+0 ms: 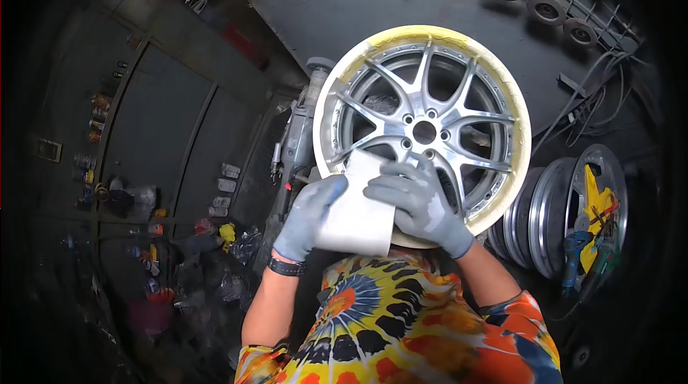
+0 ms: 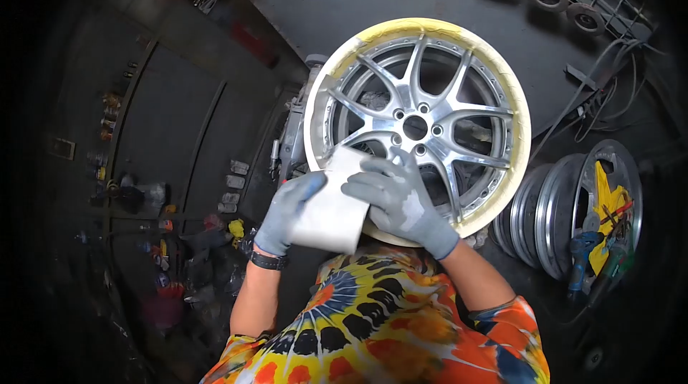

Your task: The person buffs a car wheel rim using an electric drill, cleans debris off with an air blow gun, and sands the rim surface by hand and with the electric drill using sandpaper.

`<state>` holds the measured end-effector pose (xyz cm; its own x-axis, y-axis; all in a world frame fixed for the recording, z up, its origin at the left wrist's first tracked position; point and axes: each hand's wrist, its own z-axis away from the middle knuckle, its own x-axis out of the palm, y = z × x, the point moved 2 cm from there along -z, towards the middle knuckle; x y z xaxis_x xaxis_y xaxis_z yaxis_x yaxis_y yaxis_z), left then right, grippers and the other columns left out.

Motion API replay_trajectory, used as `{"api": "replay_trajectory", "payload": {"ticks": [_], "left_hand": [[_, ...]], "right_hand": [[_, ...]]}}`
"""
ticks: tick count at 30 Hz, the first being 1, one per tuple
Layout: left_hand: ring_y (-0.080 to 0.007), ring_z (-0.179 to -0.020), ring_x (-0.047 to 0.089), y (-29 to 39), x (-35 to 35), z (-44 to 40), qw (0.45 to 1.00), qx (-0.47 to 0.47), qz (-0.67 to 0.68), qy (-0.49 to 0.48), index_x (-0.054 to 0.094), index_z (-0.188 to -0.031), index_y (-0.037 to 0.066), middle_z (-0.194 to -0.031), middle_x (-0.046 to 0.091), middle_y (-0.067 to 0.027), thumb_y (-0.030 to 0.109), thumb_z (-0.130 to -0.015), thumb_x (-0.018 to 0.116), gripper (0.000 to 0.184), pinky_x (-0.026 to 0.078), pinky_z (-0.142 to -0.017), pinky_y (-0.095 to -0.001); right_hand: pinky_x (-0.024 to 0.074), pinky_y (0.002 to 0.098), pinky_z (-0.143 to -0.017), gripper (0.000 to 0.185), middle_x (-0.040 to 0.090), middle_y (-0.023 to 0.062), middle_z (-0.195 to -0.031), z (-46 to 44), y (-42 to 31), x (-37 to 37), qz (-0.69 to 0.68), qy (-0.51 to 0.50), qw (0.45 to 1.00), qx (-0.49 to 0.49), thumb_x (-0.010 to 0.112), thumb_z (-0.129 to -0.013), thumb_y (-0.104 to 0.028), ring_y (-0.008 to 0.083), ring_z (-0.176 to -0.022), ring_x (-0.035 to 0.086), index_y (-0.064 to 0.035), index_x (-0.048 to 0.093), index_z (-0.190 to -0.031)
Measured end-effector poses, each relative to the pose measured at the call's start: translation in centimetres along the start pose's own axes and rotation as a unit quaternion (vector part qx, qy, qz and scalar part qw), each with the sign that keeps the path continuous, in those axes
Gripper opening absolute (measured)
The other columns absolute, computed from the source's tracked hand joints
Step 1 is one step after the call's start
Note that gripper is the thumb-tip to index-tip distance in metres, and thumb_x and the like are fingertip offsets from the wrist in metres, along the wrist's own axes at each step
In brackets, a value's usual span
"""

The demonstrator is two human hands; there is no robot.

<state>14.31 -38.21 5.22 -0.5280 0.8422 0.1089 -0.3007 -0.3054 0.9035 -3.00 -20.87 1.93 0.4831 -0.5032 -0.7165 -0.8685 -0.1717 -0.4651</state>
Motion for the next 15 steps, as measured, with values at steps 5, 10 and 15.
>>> {"api": "replay_trajectory", "payload": {"ticks": [5,10,15], "left_hand": [[-0.0131,-0.086,0.069,0.8,-1.1,1.1,0.976,0.117,-0.063,0.17,0.067,-0.13,-0.001,-0.1,0.073,-0.0086,0.039,-0.113,0.051,0.046,0.055,-0.075,-0.0267],[-0.0068,-0.088,0.065,0.7,1.7,1.8,0.978,0.139,-0.139,0.071,0.07,-0.124,-0.004,-0.102,0.073,-0.0025,0.022,-0.106,0.068,0.032,0.053,-0.079,-0.0245],[-0.0062,-0.079,0.064,0.2,2.4,2.3,0.953,0.153,-0.216,0.148,0.074,-0.115,-0.005,-0.088,0.073,-0.0035,0.016,-0.102,0.071,0.025,0.053,-0.074,-0.0263]], "right_hand": [[0.053,0.0302,-0.094,0.037,0.075,0.0094,-0.117,0.4,-0.8,2.1,-0.624,0.134,0.68,0.362,0.064,-0.108,-0.024,0.0146,-0.105,0.069,0.0078,0.067,-0.127],[0.051,0.0314,-0.1,0.037,0.073,0.0107,-0.123,0.6,-1.8,3.4,-0.715,0.12,0.587,0.36,0.063,-0.108,-0.023,0.0129,-0.112,0.066,0.0066,0.066,-0.131],[0.052,0.0276,-0.092,0.035,0.073,0.0088,-0.115,0.7,-1.9,3.2,-0.642,0.116,0.658,0.376,0.066,-0.107,-0.022,0.0107,-0.104,0.066,0.0074,0.067,-0.126]]}}
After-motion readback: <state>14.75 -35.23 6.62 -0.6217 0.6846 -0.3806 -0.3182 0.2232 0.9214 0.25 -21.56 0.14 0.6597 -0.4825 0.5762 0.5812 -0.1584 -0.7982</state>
